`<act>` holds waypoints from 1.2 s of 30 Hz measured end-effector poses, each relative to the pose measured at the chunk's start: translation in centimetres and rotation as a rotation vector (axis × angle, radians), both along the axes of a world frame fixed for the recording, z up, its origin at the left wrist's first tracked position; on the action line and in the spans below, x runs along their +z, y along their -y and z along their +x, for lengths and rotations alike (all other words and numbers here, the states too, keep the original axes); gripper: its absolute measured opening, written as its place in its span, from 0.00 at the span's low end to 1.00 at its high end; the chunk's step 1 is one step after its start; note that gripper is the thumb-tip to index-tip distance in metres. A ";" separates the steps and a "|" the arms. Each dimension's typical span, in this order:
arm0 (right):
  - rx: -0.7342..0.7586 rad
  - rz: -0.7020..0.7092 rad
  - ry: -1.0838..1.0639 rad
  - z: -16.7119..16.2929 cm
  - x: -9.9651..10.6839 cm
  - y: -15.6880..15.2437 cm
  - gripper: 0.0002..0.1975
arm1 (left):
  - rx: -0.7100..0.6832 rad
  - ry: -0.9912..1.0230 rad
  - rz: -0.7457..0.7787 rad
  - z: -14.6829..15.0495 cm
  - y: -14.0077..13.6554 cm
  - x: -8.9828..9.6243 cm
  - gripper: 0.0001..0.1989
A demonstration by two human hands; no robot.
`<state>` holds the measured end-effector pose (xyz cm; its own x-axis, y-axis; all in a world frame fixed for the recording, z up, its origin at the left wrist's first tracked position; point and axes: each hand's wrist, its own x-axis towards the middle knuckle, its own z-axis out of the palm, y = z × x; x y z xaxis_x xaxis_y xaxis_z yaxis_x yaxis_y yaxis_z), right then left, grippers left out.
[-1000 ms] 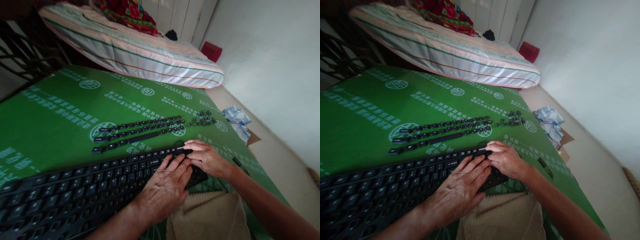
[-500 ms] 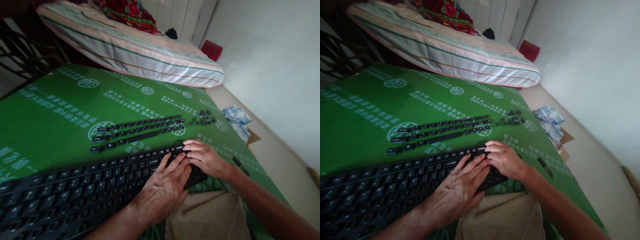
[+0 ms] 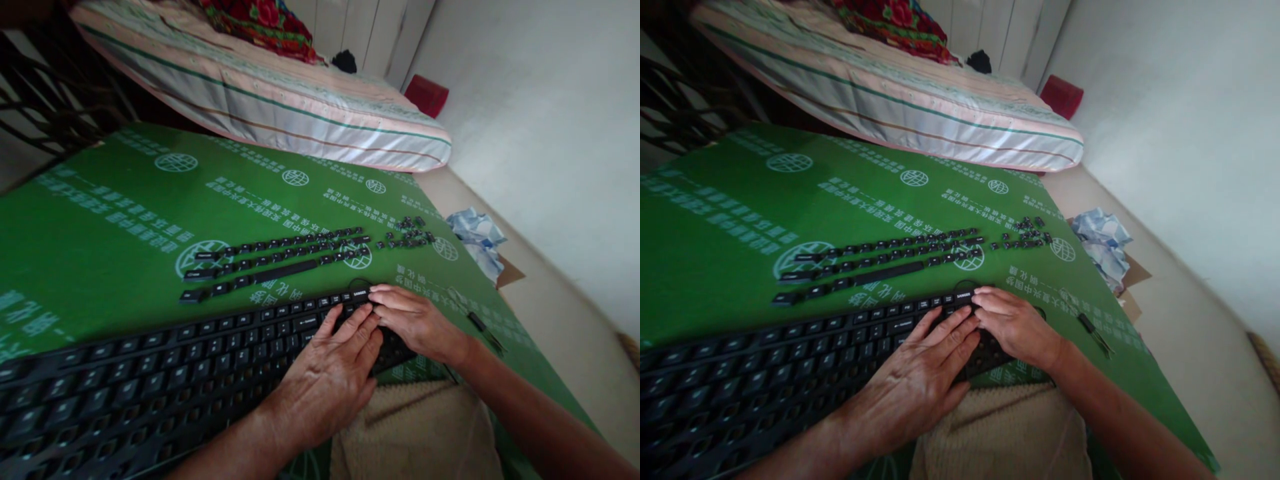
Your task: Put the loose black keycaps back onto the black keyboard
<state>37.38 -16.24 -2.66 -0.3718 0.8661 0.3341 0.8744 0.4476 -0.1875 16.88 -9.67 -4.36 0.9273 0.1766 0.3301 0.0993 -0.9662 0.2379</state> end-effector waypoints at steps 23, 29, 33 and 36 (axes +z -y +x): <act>-0.055 -0.006 -0.006 0.0 -0.4 0.4 0.12 | -0.011 0.112 0.011 -0.2 0.0 -0.3 0.18; -0.067 -0.007 -0.111 0.4 -0.6 0.4 0.10 | -0.116 0.198 0.100 -0.7 0.3 0.2 0.10; -0.074 -0.033 -0.153 0.4 -0.2 0.5 0.10 | -0.170 0.156 0.110 -1.0 0.4 0.8 0.13; -0.076 -0.041 -0.180 0.4 -0.2 0.6 0.10 | -0.164 0.144 0.109 -1.1 0.5 0.8 0.13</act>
